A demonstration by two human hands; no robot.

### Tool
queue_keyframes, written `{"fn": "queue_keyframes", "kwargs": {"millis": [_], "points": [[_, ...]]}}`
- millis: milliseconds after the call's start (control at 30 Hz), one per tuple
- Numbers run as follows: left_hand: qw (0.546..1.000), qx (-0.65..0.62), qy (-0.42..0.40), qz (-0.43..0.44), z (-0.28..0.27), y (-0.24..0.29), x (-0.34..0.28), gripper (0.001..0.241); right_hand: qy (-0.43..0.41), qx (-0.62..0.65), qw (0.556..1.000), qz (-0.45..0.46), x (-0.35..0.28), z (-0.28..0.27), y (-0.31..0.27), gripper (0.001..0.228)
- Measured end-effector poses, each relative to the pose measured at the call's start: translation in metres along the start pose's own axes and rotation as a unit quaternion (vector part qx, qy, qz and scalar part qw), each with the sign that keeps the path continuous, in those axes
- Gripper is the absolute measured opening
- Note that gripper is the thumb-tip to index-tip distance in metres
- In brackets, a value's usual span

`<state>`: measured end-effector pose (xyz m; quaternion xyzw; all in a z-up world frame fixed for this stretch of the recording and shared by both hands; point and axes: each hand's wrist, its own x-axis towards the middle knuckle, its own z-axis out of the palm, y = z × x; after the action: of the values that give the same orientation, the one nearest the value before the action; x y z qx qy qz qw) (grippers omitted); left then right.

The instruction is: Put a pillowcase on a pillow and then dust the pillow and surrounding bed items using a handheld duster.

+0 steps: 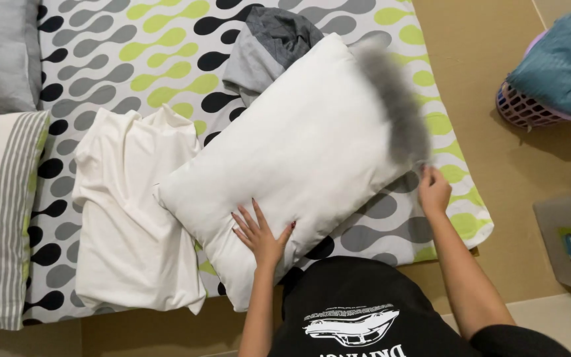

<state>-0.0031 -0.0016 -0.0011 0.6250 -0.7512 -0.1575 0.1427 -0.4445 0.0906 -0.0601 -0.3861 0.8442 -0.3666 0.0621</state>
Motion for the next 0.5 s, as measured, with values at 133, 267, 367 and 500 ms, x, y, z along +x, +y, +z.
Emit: {"fn": "queue_keyframes", "kwargs": {"millis": [133, 267, 367, 500], "points": [[1.000, 0.005, 0.014, 0.011, 0.006, -0.006, -0.001, 0.129, 0.122, 0.007, 0.987, 0.108, 0.012, 0.021, 0.004, 0.026], [1.000, -0.002, 0.003, 0.000, 0.004, -0.003, 0.003, 0.128, 0.045, 0.125, 0.991, -0.029, -0.031, -0.001, -0.126, 0.019], [1.000, -0.024, 0.000, -0.004, 0.013, -0.010, -0.002, 0.126, -0.169, 0.073, 0.968, -0.170, -0.055, -0.007, -0.186, 0.027], [0.999, -0.012, 0.035, 0.030, 0.021, -0.014, -0.001, 0.122, -0.311, 0.029, 0.891, -0.329, -0.053, -0.004, -0.233, 0.025]]}}
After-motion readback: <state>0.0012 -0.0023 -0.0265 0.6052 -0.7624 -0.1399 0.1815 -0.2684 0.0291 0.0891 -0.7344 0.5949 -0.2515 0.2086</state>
